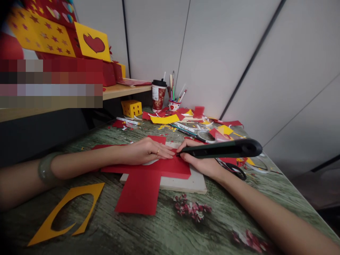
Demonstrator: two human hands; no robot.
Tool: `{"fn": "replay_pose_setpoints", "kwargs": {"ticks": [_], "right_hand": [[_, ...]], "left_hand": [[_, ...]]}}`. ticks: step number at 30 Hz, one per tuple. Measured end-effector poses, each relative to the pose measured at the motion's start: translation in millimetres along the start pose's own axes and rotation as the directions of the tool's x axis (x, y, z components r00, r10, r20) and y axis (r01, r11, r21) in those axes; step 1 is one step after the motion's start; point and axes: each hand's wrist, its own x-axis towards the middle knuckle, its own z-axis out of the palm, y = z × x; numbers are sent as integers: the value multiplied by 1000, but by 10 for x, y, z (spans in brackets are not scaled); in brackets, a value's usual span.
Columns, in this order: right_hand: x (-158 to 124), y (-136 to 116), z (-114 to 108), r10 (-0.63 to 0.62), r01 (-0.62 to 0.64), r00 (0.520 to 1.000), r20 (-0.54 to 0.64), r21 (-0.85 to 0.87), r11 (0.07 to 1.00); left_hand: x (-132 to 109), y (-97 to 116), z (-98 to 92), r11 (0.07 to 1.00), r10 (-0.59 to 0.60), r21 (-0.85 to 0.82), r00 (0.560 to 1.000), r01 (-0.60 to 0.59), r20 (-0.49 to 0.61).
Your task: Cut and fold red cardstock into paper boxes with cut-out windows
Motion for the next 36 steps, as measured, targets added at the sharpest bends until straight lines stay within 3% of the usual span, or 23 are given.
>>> {"fn": "replay_pose_setpoints", "kwargs": {"ticks": [36], "right_hand": [[-38,33,9,-49,50,998,-33,2,999]], "left_hand": [[-5,-19,11,1000,14,-2,1000,-14,6]]}}
